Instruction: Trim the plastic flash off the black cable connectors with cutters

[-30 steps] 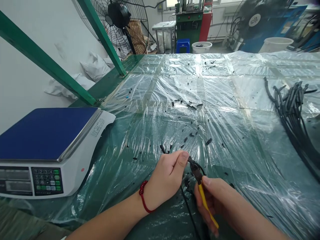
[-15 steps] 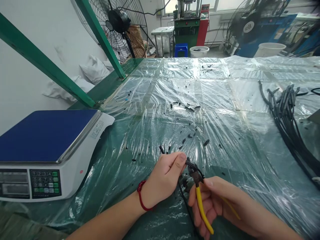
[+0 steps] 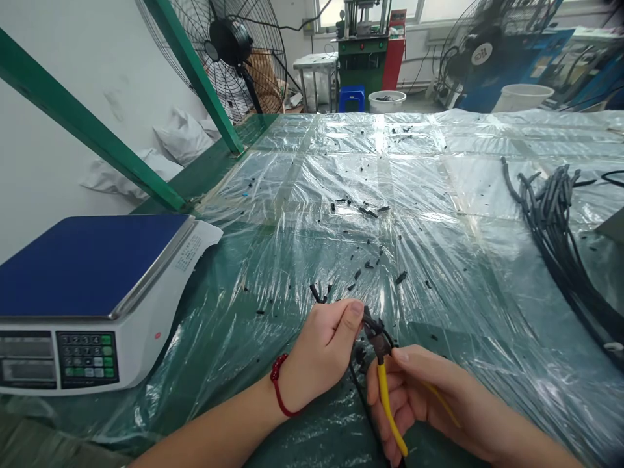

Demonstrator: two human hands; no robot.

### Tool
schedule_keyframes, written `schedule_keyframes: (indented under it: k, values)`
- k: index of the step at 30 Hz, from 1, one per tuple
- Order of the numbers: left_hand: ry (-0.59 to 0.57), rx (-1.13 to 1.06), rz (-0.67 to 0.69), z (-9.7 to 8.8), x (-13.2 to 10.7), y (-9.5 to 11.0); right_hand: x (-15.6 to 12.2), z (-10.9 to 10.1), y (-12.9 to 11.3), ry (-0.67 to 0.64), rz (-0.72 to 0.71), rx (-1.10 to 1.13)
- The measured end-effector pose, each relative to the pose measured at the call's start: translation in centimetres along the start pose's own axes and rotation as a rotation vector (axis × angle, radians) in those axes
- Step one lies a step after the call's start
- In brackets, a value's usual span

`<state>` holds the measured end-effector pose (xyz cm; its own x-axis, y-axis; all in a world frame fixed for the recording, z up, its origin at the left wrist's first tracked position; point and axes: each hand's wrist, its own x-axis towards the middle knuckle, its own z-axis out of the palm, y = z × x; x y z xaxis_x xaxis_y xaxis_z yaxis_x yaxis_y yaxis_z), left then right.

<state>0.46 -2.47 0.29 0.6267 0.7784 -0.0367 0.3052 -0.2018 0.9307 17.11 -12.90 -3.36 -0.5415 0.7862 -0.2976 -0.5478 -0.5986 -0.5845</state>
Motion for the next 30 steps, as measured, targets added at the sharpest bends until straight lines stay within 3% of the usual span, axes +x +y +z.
schedule_keyframes:
  k: [7, 11, 16, 22, 30]
  values:
    - [0.014, 0.031, -0.039, 0.2, 0.1, -0.4, -0.1, 1.3, -0.5, 0.278, -0.116, -0.478]
    - [-0.005, 0.043, -0.052, 0.2, 0.2, -0.5, -0.3, 1.8, -1.4, 0.316, -0.080, -0.605]
    - [-0.015, 0.095, -0.052, 0.1, 0.3, -0.4, 0.0, 1.0, -1.5, 0.246, -0.003, -0.539]
    - [-0.027, 0.152, -0.038, -0.2, 0.4, -0.2, -0.2, 1.1, -1.5, 0.260, 0.075, -0.500]
    - [-0.064, 0.107, 0.032, -1.2, 0.8, 0.0, 0.1, 1.3, 0.0, 0.114, 0.085, -0.065]
